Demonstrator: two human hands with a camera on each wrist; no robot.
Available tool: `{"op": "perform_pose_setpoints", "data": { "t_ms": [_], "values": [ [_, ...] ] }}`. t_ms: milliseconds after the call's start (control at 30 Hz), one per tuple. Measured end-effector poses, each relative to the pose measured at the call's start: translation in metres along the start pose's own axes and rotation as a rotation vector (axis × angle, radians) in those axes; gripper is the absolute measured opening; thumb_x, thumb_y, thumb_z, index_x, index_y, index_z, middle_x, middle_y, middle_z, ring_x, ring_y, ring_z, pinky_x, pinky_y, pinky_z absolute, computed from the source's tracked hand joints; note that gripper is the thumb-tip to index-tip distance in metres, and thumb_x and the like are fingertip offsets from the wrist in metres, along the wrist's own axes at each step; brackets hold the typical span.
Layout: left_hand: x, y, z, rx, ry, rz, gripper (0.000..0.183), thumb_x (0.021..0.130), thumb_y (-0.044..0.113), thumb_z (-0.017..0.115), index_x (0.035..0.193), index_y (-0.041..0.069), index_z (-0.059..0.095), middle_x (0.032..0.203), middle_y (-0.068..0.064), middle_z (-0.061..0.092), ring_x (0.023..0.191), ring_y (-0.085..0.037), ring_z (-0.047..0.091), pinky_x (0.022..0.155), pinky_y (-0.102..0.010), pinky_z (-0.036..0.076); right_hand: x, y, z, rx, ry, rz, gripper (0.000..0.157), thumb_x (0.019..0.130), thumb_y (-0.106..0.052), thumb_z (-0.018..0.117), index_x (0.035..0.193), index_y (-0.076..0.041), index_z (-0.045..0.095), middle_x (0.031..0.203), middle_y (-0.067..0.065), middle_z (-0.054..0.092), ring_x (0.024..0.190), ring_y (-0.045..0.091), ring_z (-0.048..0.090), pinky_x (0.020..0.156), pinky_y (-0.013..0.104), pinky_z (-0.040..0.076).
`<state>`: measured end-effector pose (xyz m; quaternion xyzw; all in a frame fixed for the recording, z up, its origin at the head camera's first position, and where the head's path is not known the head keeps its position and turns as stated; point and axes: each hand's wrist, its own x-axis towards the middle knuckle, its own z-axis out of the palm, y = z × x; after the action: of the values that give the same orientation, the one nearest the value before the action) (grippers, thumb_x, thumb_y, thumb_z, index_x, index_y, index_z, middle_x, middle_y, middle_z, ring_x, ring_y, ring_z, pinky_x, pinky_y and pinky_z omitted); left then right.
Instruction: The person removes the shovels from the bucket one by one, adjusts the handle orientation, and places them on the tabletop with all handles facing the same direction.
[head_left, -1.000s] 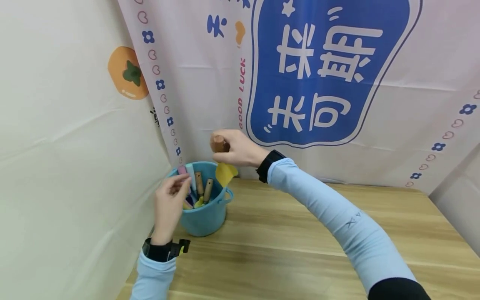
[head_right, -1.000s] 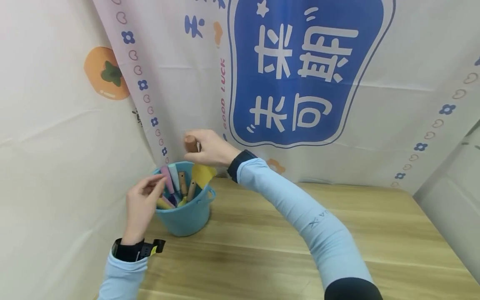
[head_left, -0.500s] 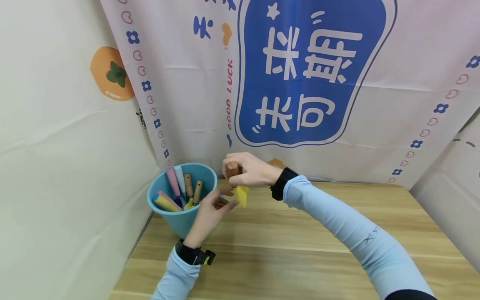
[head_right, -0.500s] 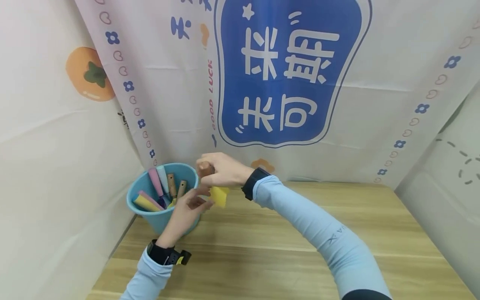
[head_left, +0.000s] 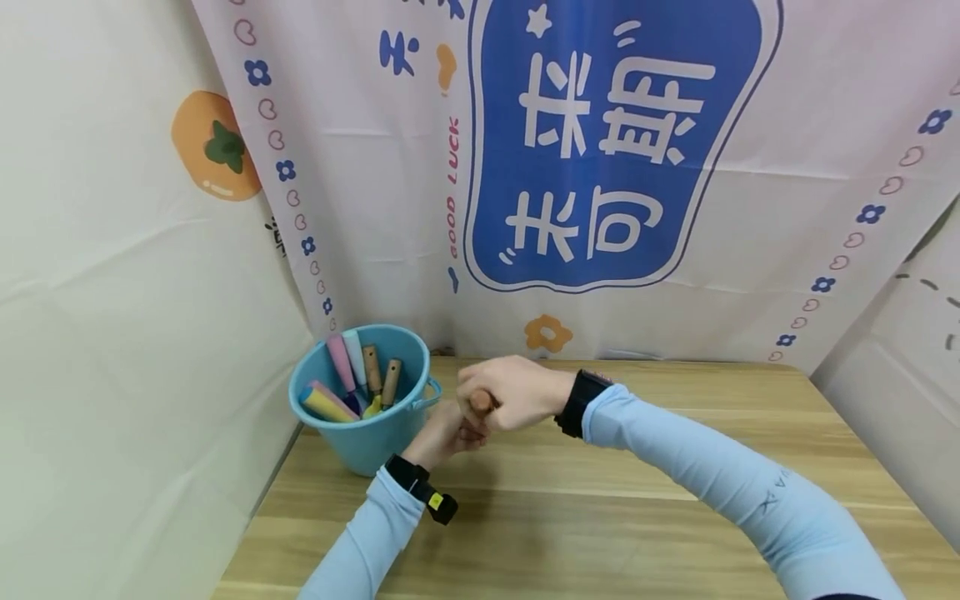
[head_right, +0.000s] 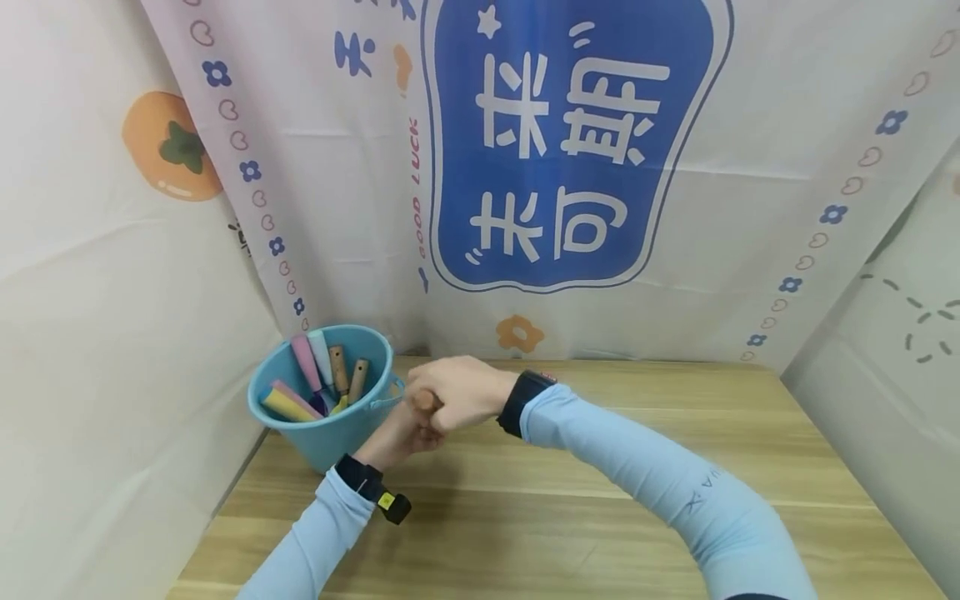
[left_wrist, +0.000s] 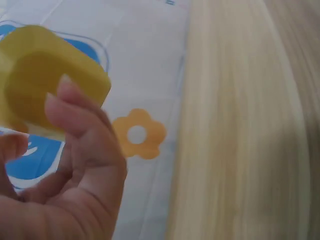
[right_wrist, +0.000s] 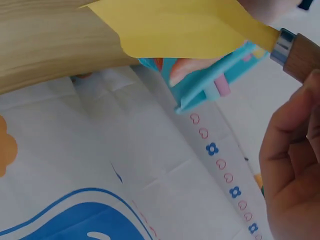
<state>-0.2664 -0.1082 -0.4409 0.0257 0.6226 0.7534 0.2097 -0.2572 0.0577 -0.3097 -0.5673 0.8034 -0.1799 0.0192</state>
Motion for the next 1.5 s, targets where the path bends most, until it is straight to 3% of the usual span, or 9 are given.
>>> {"op": "perform_pose_setpoints", "data": {
  "t_ms": [167, 300, 467, 633, 767, 900, 1100, 1233, 1500],
  "values": [
    [0.005, -0.009, -0.001, 0.024, -0.158, -0.037, 0.022, 0.093, 0.015, 0.051, 0.074, 0.015, 0.062, 0.059, 0.002, 0.053, 0.050, -0.008, 0.047, 0.050, -0.021, 0.039, -0.011, -0.003, 0.019, -0.030, -0.050, -0.020, 0.025, 0.064, 0.000, 0.053, 0.069, -0.023, 0.059, 0.079, -0.013, 0.048, 0.067, 0.001, 0.047, 0.060, 0.018, 0.041],
    [0.003, -0.008, 0.004, 0.081, -0.194, -0.004, 0.024, 0.092, 0.012, 0.051, 0.071, 0.014, 0.062, 0.055, 0.002, 0.050, 0.045, -0.008, 0.039, 0.045, -0.021, 0.033, -0.021, -0.002, 0.029, -0.055, -0.062, -0.023, 0.027, 0.062, 0.002, 0.051, 0.070, -0.023, 0.057, 0.081, -0.012, 0.048, 0.065, 0.003, 0.045, 0.058, 0.016, 0.037],
    [0.010, -0.011, 0.012, 0.300, 0.031, 0.074, 0.036, 0.093, 0.013, 0.049, 0.057, 0.009, 0.051, 0.047, 0.000, 0.043, 0.040, -0.009, 0.035, 0.040, -0.022, 0.030, -0.034, 0.005, 0.039, -0.104, -0.011, -0.042, 0.034, 0.057, 0.008, 0.041, 0.069, -0.023, 0.052, 0.081, -0.009, 0.044, 0.066, 0.004, 0.040, 0.056, 0.016, 0.031],
    [0.022, -0.013, 0.012, 0.593, 0.249, 0.147, 0.041, 0.094, 0.018, 0.048, 0.055, 0.008, 0.047, 0.044, -0.002, 0.045, 0.039, -0.013, 0.041, 0.039, -0.023, 0.032, -0.050, 0.012, 0.047, -0.078, 0.124, 0.002, 0.032, 0.076, 0.007, 0.046, 0.088, -0.017, 0.065, 0.095, -0.005, 0.057, 0.076, 0.003, 0.052, 0.065, 0.014, 0.042],
    [0.026, -0.010, 0.013, 0.722, 0.365, 0.276, 0.039, 0.093, 0.015, 0.048, 0.054, 0.009, 0.047, 0.043, -0.001, 0.046, 0.038, -0.015, 0.045, 0.039, -0.025, 0.035, -0.066, 0.016, 0.058, 0.232, 0.271, 0.352, 0.016, 0.090, -0.011, 0.055, 0.102, -0.006, 0.064, 0.090, 0.004, 0.064, 0.072, 0.015, 0.062, 0.061, 0.025, 0.052],
    [0.032, -0.012, 0.012, 0.737, 0.429, 0.345, 0.037, 0.092, 0.013, 0.048, 0.055, 0.010, 0.048, 0.044, -0.001, 0.048, 0.038, -0.014, 0.046, 0.038, -0.025, 0.036, -0.078, 0.022, 0.086, 0.676, 0.304, 0.683, 0.037, 0.091, -0.040, 0.056, 0.096, -0.004, 0.065, 0.076, 0.009, 0.064, 0.059, 0.023, 0.061, 0.052, 0.036, 0.052],
    [0.043, -0.020, 0.010, 0.815, 0.438, 0.364, 0.038, 0.094, 0.014, 0.047, 0.056, 0.010, 0.048, 0.047, 0.000, 0.048, 0.039, -0.012, 0.048, 0.040, -0.025, 0.040, -0.079, 0.029, 0.127, 1.120, 0.287, 0.824, 0.042, 0.087, -0.047, 0.059, 0.080, -0.005, 0.063, 0.066, 0.002, 0.054, 0.051, 0.008, 0.046, 0.047, 0.023, 0.043],
    [0.056, -0.026, 0.006, 0.861, 0.436, 0.348, 0.040, 0.097, 0.016, 0.045, 0.058, 0.008, 0.049, 0.048, -0.002, 0.049, 0.039, -0.012, 0.048, 0.041, -0.025, 0.040, -0.070, 0.035, 0.137, 1.203, 0.360, 0.851, 0.036, 0.086, -0.041, 0.063, 0.074, -0.006, 0.063, 0.062, -0.002, 0.047, 0.050, 0.006, 0.043, 0.049, 0.020, 0.040],
    [0.086, -0.037, -0.001, 0.853, 0.456, 0.227, 0.031, 0.096, 0.013, 0.050, 0.073, -0.004, 0.063, 0.057, -0.009, 0.059, 0.044, -0.017, 0.058, 0.042, -0.024, 0.044, -0.049, 0.063, 0.160, 1.032, 0.450, 0.884, 0.032, 0.087, -0.025, 0.062, 0.061, -0.007, 0.056, 0.050, -0.003, 0.043, 0.051, 0.010, 0.051, 0.052, 0.027, 0.046]
  ]
}}
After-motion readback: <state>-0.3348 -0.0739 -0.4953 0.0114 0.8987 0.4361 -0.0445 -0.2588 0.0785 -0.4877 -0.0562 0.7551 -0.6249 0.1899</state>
